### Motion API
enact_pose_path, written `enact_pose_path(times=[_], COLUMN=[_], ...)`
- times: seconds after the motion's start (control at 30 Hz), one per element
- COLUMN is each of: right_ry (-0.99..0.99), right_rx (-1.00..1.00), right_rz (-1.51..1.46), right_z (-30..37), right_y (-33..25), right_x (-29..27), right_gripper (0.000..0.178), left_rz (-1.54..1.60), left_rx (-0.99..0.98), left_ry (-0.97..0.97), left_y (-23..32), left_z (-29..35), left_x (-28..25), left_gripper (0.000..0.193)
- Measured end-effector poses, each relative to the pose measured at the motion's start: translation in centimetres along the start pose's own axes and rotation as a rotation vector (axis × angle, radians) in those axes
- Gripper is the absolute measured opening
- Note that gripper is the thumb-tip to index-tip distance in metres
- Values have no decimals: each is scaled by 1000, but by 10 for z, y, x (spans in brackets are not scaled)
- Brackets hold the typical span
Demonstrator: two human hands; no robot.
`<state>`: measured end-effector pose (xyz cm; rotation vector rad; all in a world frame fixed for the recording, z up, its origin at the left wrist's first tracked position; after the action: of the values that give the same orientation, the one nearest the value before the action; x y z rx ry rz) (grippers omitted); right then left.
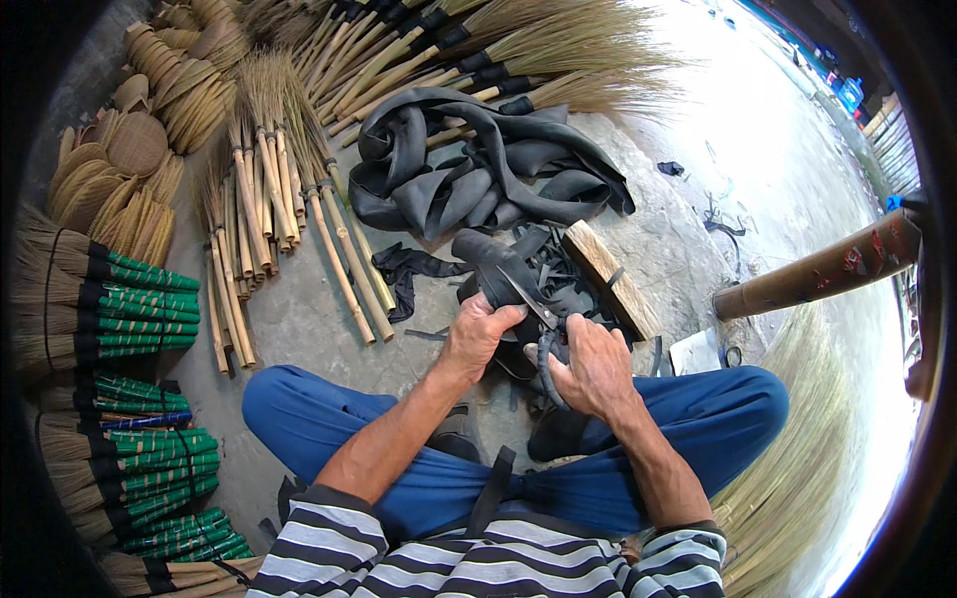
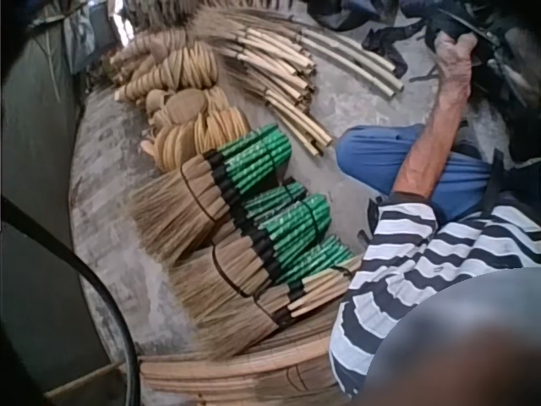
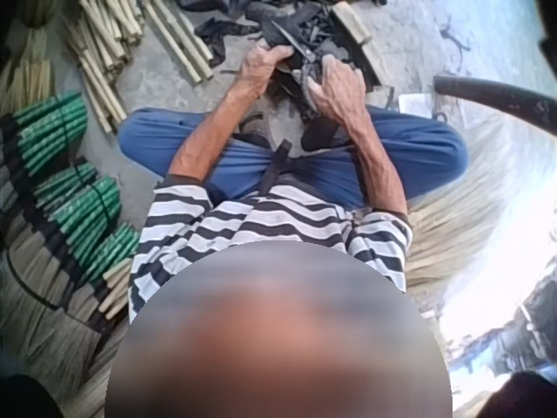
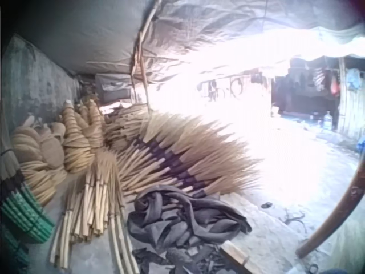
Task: The person sits cross-legged on the floor and uses shears to cut a long black rubber strip into smaller pieces. The person repeatedly folds the rubber strip and cuts it, accumulating a pile of cut pieces on the floor.
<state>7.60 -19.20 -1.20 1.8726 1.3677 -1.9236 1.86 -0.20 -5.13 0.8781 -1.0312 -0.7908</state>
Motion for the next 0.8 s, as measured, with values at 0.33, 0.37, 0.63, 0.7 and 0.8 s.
enact_pose_path(times=[0.33, 0.37, 0.63, 0.7, 0.8], right_ry=[-313, -283, -118, -213, -306], right_rx=[186, 164, 71, 157, 245], right_rz=[-106, -108, -41, -87, -95], right_z=[0, 0, 2, 1, 0], right_y=[-2, -2, 1, -2, -5], right_x=[-4, -1, 1, -2, -4], right_gripper=[51, 51, 67, 67, 67], left_rz=[261, 287, 9, 36, 49], left_rx=[-70, -109, -25, -42, -41], left_ry=[84, 144, 35, 21, 44], left_y=[4, 6, 4, 3, 1], left_z=[-4, -5, 2, 1, -1], left_x=[-8, -8, -1, -3, -6], left_gripper=[17, 18, 19, 19, 18])
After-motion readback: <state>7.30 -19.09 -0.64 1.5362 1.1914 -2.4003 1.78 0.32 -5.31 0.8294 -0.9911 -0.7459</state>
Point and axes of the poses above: each hand's wrist, its own z-axis away from the middle knuckle, its own x-axis out of the palm, y = z × x, the point moved 1 cm from there along -z, towards the middle knuckle, and after that the axes turned 3 degrees about -z, right-handed, at the moved point
